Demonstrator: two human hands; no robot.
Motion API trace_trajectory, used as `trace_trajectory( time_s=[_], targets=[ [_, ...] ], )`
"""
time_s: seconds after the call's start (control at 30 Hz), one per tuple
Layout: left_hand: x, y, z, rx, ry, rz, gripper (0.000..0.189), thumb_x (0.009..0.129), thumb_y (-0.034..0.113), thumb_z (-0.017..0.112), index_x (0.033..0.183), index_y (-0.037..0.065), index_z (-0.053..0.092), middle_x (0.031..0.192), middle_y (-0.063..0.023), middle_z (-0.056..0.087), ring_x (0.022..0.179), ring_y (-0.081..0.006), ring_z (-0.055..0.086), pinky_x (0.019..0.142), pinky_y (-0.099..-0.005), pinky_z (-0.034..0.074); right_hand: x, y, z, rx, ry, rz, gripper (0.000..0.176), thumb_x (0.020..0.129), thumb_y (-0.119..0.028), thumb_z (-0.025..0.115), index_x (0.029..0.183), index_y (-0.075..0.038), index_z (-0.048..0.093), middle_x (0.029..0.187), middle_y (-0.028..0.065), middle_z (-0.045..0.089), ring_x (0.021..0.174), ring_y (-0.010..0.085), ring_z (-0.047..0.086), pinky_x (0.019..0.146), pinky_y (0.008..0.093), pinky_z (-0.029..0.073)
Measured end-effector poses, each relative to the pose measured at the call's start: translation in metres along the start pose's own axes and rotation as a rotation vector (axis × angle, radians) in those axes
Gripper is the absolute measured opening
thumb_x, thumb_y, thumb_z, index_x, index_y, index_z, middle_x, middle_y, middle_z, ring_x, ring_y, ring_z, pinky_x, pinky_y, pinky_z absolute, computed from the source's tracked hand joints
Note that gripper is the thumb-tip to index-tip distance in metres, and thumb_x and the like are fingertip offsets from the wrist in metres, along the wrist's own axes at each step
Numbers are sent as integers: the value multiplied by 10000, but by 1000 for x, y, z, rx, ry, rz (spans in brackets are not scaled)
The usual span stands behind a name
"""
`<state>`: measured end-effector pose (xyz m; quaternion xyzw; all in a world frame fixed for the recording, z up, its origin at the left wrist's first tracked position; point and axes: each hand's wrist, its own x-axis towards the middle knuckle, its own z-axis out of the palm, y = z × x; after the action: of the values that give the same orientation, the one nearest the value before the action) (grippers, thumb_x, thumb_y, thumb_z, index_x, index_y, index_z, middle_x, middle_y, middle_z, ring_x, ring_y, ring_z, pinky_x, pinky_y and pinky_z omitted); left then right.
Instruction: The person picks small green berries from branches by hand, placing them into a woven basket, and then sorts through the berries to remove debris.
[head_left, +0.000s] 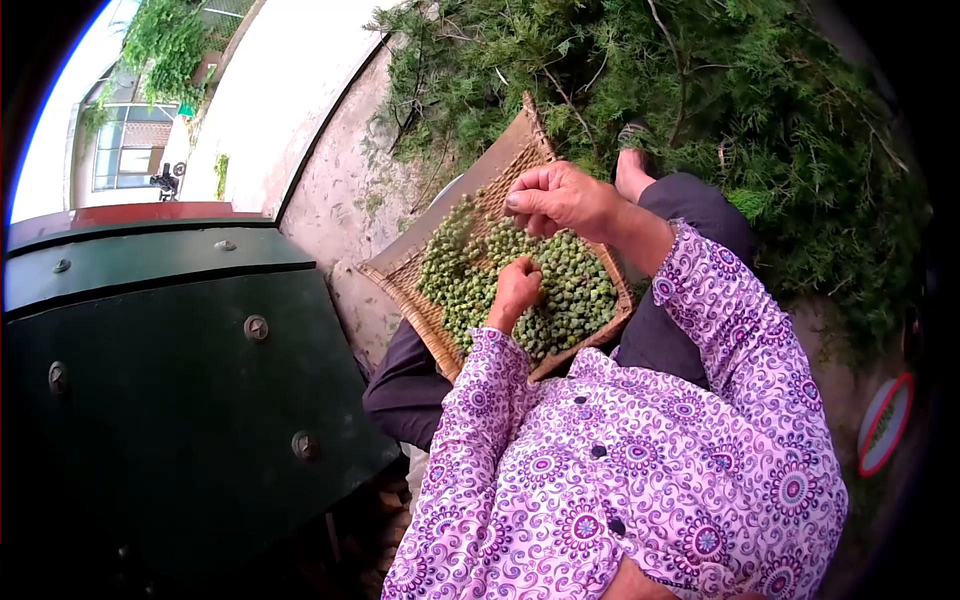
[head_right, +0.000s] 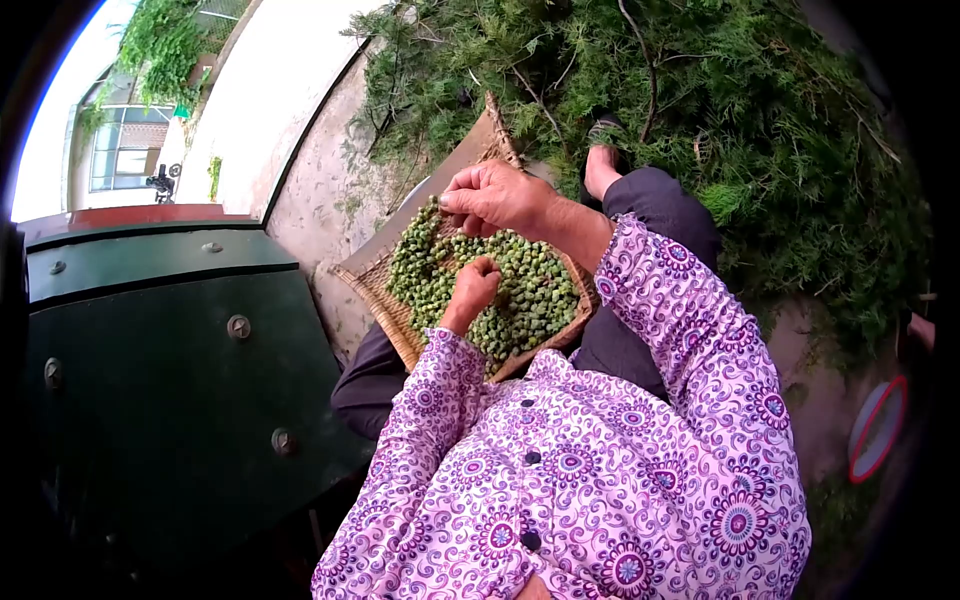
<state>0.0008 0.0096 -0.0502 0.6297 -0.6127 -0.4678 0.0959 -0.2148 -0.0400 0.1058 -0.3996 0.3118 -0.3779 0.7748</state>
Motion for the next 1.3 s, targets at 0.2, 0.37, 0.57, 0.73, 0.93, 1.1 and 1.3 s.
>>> trace_trajectory(
  time_s=[0.2,0.37,0.57,0.73,0.93,1.1,1.3],
  targets=[
    [-51,33,-50,-748,-10,-96,46,832,94,547,820,51,539,632,13,513,498,-93,484,472,-234,425,8,25,-1,-64,13,64,170,853,-238,597,879,-71,598,730,-6,599,602,66,561,518,192,438],
    [-77,48,-57,-698,-12,17,31,835,88,560,842,64,542,665,23,510,525,-91,479,503,-245,444,12,49,11,-437,-84,64,273,703,-144,682,922,3,610,786,46,617,682,108,576,592,243,475],
    [-89,51,-31,-1204,13,-93,45,821,68,566,861,61,546,657,-16,549,531,-130,518,516,-297,469,7,83,32,-966,-184,-3,226,605,-163,664,768,-6,663,705,133,646,647,221,624,601,328,492],
    [-97,38,-9,-1267,40,-159,52,834,79,586,882,81,566,716,6,572,615,-95,543,536,-260,472,-2,106,26,-992,-205,67,196,648,-154,622,772,-9,666,649,141,631,596,202,620,556,329,490],
    [-108,40,-2,-1272,92,-155,262,874,138,562,1116,67,492,926,-22,577,736,-133,596,635,-309,539,-5,107,23,-585,-123,409,150,732,-110,587,803,18,621,634,84,624,551,146,611,465,256,482],
    [-113,35,0,-1244,76,-167,252,862,83,566,1092,14,489,923,-68,589,776,-165,625,619,-283,540,-13,102,33,-413,-112,456,149,759,-108,578,836,17,605,663,82,631,567,140,616,485,251,492],
    [-115,38,-2,-1097,170,-114,156,834,36,567,983,-11,553,816,-42,601,615,-107,583,527,-218,497,-8,105,35,-460,-136,421,135,793,-107,564,827,17,605,645,62,617,556,123,611,466,237,484]
  ],
)
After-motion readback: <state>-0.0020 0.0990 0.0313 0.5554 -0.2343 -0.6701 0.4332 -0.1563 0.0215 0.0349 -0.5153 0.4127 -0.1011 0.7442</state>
